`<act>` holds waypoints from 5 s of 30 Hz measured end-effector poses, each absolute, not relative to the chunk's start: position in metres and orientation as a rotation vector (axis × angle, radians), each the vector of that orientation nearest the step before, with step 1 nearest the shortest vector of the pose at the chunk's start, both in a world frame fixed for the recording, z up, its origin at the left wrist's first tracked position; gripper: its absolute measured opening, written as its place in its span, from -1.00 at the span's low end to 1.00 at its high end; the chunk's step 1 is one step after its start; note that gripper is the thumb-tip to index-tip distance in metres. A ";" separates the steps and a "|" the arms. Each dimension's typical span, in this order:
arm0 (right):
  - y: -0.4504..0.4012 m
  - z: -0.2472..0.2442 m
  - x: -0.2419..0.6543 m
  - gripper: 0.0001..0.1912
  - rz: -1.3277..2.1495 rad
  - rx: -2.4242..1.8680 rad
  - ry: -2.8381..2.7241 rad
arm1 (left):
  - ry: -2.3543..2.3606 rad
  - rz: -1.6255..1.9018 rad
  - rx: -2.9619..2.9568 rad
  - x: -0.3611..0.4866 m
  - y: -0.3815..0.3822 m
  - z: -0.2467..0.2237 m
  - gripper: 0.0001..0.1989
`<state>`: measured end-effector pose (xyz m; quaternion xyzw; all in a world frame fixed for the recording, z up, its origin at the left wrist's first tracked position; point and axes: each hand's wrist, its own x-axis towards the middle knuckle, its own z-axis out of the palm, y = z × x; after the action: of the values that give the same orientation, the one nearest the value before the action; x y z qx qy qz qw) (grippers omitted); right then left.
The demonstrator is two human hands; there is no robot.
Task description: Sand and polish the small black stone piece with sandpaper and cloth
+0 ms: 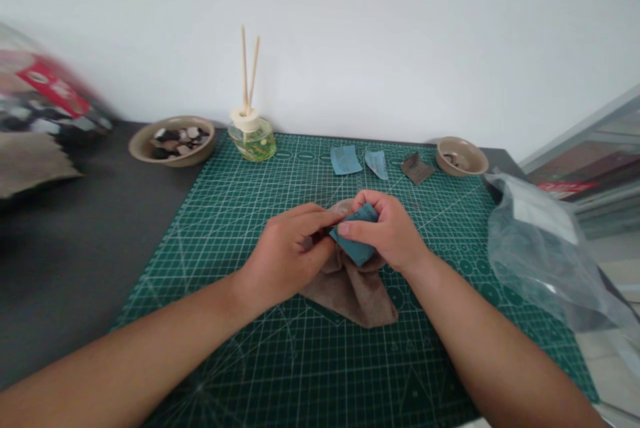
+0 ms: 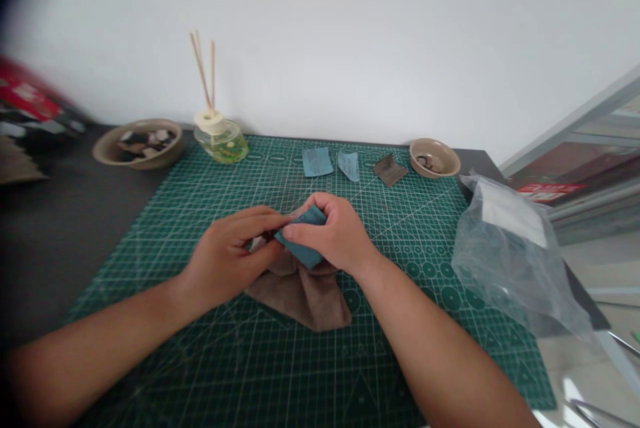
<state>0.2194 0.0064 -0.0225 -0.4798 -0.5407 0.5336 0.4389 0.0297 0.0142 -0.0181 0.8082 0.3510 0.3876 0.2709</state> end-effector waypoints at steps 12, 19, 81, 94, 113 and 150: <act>0.006 -0.018 0.214 -0.76 1.571 -0.992 -0.961 | 0.971 1.085 2.065 0.027 0.020 -0.022 -0.78; 0.005 -0.021 0.216 -0.67 1.593 -0.883 -1.011 | 0.957 1.047 2.063 0.029 0.020 -0.022 -0.72; 0.006 -0.019 0.221 -0.64 1.530 -1.016 -1.052 | 0.987 0.991 2.093 0.028 0.018 -0.028 -0.95; 0.010 -0.020 0.219 -0.74 1.413 -1.250 -1.097 | 1.040 0.967 2.059 0.031 0.015 -0.025 -0.96; 0.006 -0.018 0.218 -0.72 1.458 -1.096 -1.128 | 1.080 0.980 1.937 0.030 0.017 -0.029 -0.89; 0.002 -0.016 0.214 -0.75 1.347 -1.236 -1.088 | 1.006 0.859 1.589 0.032 0.022 -0.026 -0.86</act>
<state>0.2140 0.0019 -0.0160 -0.5080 -0.4471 0.5534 0.4855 0.0321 0.0222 -0.0256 0.6605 0.4179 0.3569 0.5116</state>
